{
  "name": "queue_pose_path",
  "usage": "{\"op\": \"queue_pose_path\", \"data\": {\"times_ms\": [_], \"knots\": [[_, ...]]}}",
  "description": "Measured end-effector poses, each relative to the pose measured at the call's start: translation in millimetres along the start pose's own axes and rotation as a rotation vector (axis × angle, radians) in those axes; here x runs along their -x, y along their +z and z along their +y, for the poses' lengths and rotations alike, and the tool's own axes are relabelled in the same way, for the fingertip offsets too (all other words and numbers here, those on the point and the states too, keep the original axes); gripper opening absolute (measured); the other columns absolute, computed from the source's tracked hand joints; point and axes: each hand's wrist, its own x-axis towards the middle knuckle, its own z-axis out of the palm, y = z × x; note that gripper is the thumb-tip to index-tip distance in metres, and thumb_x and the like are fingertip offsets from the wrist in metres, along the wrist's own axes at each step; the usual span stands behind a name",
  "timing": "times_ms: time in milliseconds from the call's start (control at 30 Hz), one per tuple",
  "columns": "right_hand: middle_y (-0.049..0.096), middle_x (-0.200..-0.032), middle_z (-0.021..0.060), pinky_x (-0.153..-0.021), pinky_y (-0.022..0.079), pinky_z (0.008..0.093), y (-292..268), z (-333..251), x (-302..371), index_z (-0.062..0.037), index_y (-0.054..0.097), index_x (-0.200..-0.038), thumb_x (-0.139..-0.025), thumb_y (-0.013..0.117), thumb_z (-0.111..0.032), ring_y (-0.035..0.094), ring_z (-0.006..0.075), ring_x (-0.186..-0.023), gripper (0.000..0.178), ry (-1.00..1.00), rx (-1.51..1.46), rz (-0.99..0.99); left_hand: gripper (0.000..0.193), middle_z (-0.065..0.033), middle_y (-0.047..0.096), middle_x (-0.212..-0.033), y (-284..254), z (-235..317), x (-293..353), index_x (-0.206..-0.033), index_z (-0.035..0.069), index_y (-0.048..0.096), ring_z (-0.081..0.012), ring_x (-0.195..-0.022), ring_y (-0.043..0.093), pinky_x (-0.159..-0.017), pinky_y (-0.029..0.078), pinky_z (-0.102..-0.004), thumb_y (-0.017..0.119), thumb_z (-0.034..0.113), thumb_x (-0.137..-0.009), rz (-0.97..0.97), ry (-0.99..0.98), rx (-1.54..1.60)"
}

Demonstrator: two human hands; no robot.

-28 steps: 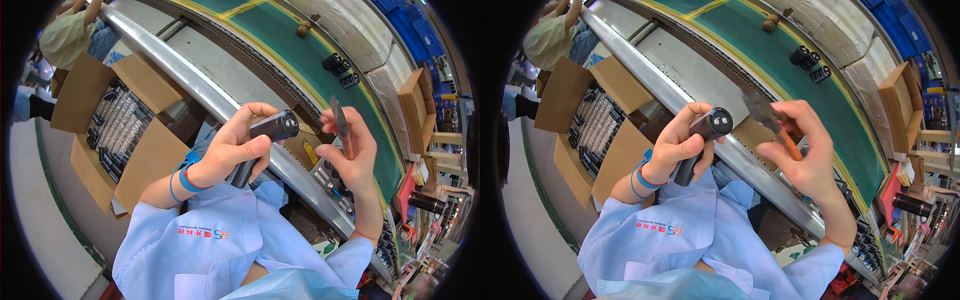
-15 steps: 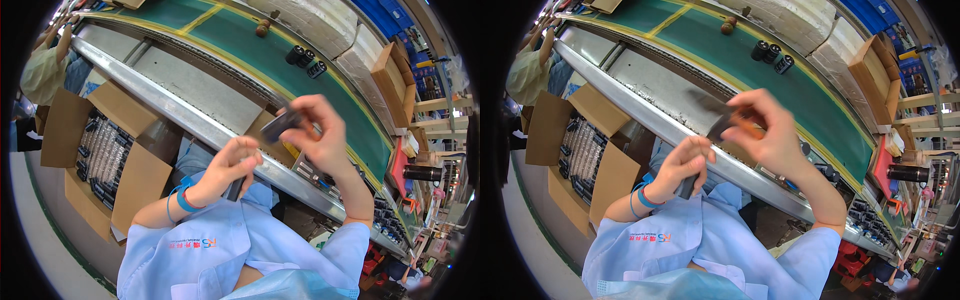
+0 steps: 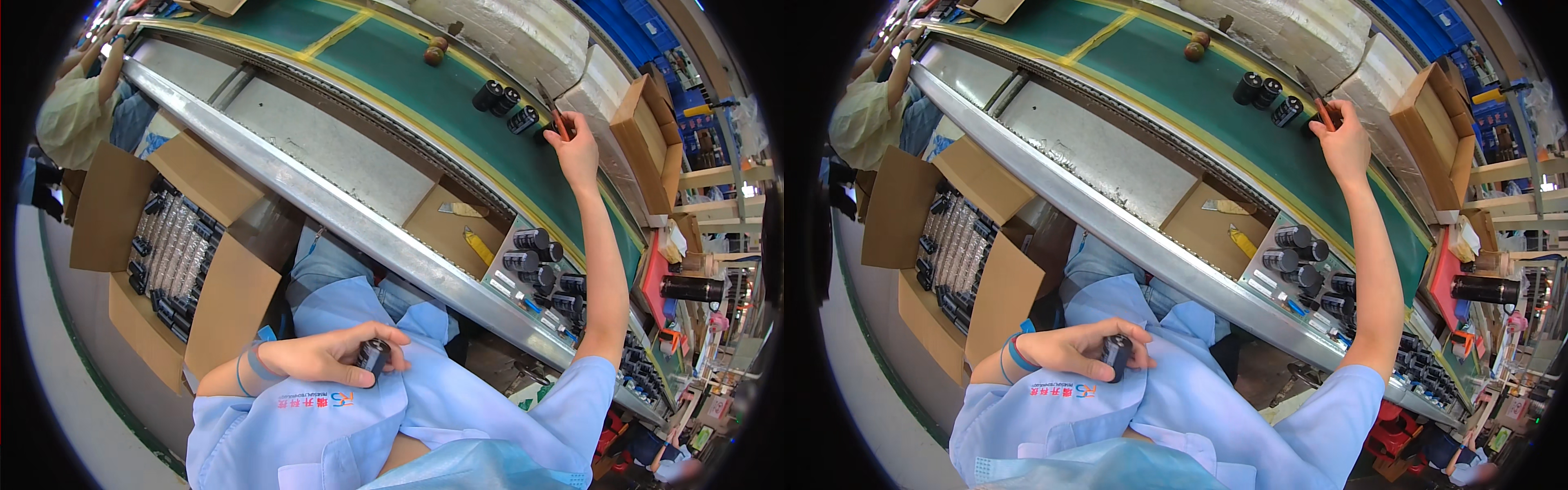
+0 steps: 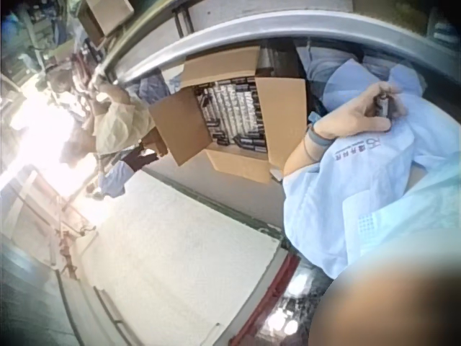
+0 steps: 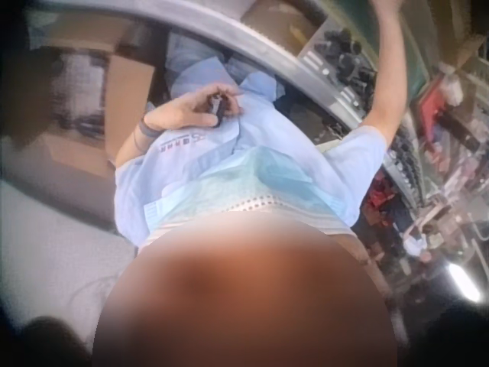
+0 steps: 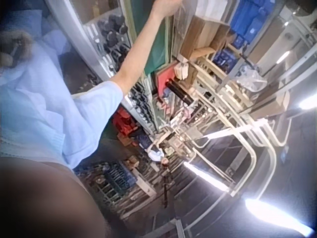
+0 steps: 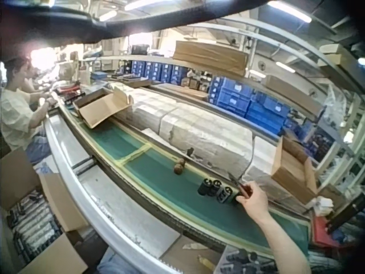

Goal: Manually placing capacitors on a PCB and using pliers for assembly on a production line.

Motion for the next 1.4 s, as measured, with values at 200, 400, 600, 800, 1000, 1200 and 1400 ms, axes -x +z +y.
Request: {"op": "queue_pose_path", "data": {"times_ms": [200,400,600,800,1000,1200,1400], "knots": [[0.066,-0.095,0.0126,-0.076,0.048,0.0346,-16,-2,-1,-0.0055,0.061,-0.103,-0.076,0.077,-0.028,0.063,0.0265,-0.085,0.039,-0.262,0.133,0.182,0.058,-0.0080,0.056,-0.104,-7,15,3,-0.138,0.000,0.033,-0.0162,-0.101,0.052,-0.093,0.041,-0.0292,0.059,0.028,-0.094,0.157,0.188,-0.356],[0.057,-0.095,0.0002,-0.076,0.043,0.0207,-64,-88,73,-0.0060,0.058,-0.119,-0.083,0.069,-0.006,0.053,0.0067,-0.082,0.037,-0.165,-0.514,-0.127,0.059,-0.0047,0.049,-0.094,-31,48,-19,-0.138,-0.001,0.033,-0.0112,-0.088,0.047,-0.082,0.041,-0.0263,0.048,0.039,-0.098,0.242,0.544,-0.383],[0.061,-0.090,0.0060,-0.069,0.045,0.0303,-57,-152,124,-0.0098,0.066,-0.113,-0.059,0.082,-0.007,0.056,0.0204,-0.077,0.056,-0.481,-0.348,-0.314,0.063,-0.0098,0.053,-0.101,-15,51,-42,-0.129,-0.001,0.038,-0.0146,-0.086,0.055,-0.072,0.047,-0.0283,0.062,0.040,-0.089,0.484,0.804,-0.477],[0.061,-0.093,0.0080,-0.070,0.046,0.0301,-57,-157,126,-0.0067,0.065,-0.115,-0.057,0.081,-0.002,0.058,0.0199,-0.082,0.060,-0.549,-0.270,-0.409,0.059,-0.0060,0.052,-0.104,-10,57,-39,-0.130,-0.002,0.040,-0.0110,-0.088,0.052,-0.077,0.044,-0.0255,0.063,0.035,-0.090,0.383,0.735,-0.357],[0.061,-0.093,0.0082,-0.068,0.047,0.0297,-59,-157,123,-0.0072,0.065,-0.115,-0.057,0.081,-0.003,0.059,0.0197,-0.080,0.060,-0.559,-0.270,-0.424,0.067,-0.0055,0.053,-0.097,-2,61,-43,-0.130,-0.004,0.040,-0.0080,-0.076,0.051,-0.066,0.042,-0.0210,0.063,0.043,-0.088,0.433,0.717,-0.395],[0.060,-0.089,0.0077,-0.066,0.046,0.0294,-62,-157,122,-0.0075,0.067,-0.112,-0.055,0.082,-0.006,0.058,0.0199,-0.078,0.059,-0.586,-0.224,-0.380,0.069,-0.0054,0.054,-0.100,-5,60,-42,-0.130,-0.004,0.041,-0.0073,-0.077,0.050,-0.067,0.041,-0.0202,0.064,0.045,-0.087,0.420,0.680,-0.403],[0.058,-0.086,0.0082,-0.059,0.045,0.0299,-64,-155,122,-0.0089,0.068,-0.110,-0.050,0.083,-0.007,0.056,0.0204,-0.071,0.062,-0.697,-0.141,-0.256,0.069,-0.0052,0.054,-0.097,2,65,-41,-0.126,-0.007,0.044,-0.0069,-0.076,0.049,-0.066,0.040,-0.0205,0.061,0.048,-0.088,0.401,0.651,-0.383]]}}
